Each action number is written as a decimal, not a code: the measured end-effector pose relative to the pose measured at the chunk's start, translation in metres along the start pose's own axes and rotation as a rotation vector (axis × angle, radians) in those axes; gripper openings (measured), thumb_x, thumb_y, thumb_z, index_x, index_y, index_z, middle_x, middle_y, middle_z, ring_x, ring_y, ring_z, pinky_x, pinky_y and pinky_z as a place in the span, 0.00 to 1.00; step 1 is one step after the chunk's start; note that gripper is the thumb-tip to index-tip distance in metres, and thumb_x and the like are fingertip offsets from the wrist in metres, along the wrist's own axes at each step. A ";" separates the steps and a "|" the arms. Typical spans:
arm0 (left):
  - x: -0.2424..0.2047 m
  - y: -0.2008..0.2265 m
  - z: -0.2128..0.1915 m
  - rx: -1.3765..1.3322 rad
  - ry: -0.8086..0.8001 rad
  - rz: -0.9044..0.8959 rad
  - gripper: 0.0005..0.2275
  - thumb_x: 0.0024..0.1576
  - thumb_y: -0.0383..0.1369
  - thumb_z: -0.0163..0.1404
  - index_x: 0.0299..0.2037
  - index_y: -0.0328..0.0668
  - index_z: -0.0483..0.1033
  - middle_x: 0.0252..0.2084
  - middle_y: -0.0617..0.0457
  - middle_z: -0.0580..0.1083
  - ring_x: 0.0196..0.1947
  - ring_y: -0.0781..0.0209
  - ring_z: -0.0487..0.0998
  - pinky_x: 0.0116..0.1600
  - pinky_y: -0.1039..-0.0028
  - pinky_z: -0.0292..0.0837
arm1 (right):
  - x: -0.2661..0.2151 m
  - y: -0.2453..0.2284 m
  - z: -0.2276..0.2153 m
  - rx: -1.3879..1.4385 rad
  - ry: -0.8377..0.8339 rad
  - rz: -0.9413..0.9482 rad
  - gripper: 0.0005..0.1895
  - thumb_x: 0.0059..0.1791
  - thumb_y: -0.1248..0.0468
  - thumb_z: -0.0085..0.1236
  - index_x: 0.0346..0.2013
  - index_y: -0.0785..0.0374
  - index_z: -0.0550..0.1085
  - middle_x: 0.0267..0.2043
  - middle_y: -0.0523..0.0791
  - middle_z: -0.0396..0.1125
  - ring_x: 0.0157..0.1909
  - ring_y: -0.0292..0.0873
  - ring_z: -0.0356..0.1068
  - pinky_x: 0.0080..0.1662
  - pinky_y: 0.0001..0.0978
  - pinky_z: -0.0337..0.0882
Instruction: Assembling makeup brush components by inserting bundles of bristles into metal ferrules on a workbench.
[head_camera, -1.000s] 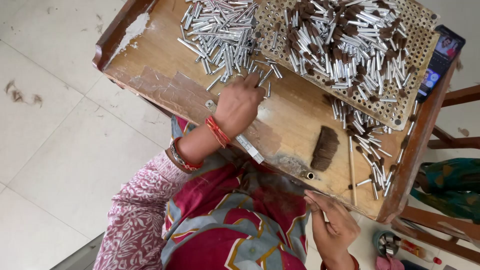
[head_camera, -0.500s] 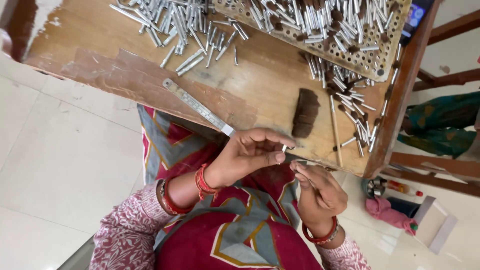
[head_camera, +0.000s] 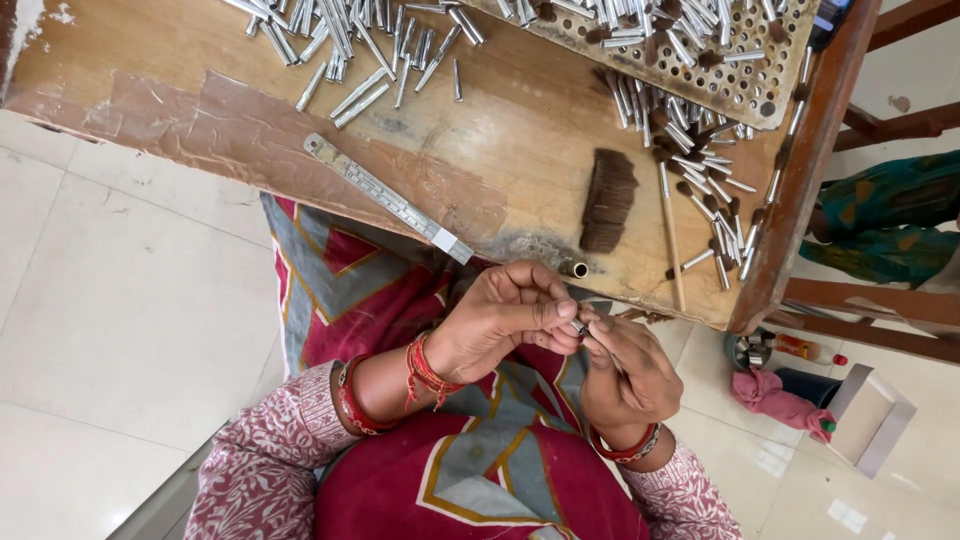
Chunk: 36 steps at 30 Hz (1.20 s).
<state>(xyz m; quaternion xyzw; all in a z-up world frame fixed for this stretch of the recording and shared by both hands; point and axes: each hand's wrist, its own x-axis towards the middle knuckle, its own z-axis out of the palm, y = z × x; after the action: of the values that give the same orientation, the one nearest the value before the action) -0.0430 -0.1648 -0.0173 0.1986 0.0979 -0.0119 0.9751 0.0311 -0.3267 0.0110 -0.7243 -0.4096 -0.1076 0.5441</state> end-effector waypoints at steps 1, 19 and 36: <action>-0.001 0.000 0.000 0.000 0.000 -0.001 0.07 0.62 0.27 0.57 0.45 0.31 0.75 0.39 0.45 0.81 0.39 0.59 0.84 0.48 0.66 0.83 | 0.001 -0.001 0.000 0.000 0.000 0.000 0.05 0.53 0.73 0.60 0.44 0.71 0.77 0.41 0.52 0.75 0.46 0.47 0.78 0.50 0.33 0.77; 0.004 0.004 -0.004 0.183 0.112 0.222 0.05 0.60 0.23 0.59 0.42 0.29 0.77 0.36 0.45 0.80 0.36 0.63 0.83 0.43 0.73 0.83 | 0.040 -0.027 -0.014 -0.134 -0.309 0.116 0.14 0.49 0.76 0.65 0.49 0.68 0.79 0.42 0.51 0.76 0.42 0.41 0.78 0.45 0.28 0.75; 0.000 0.005 -0.006 0.203 0.125 0.196 0.05 0.58 0.22 0.60 0.41 0.28 0.80 0.38 0.46 0.81 0.37 0.64 0.82 0.45 0.74 0.82 | 0.047 -0.038 -0.014 -0.058 -0.348 0.262 0.19 0.49 0.78 0.64 0.55 0.67 0.77 0.44 0.50 0.78 0.43 0.37 0.79 0.47 0.25 0.78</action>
<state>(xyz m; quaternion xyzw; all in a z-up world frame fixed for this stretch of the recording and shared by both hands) -0.0434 -0.1577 -0.0213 0.3049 0.1368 0.0859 0.9386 0.0387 -0.3141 0.0710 -0.7943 -0.3962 0.0790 0.4536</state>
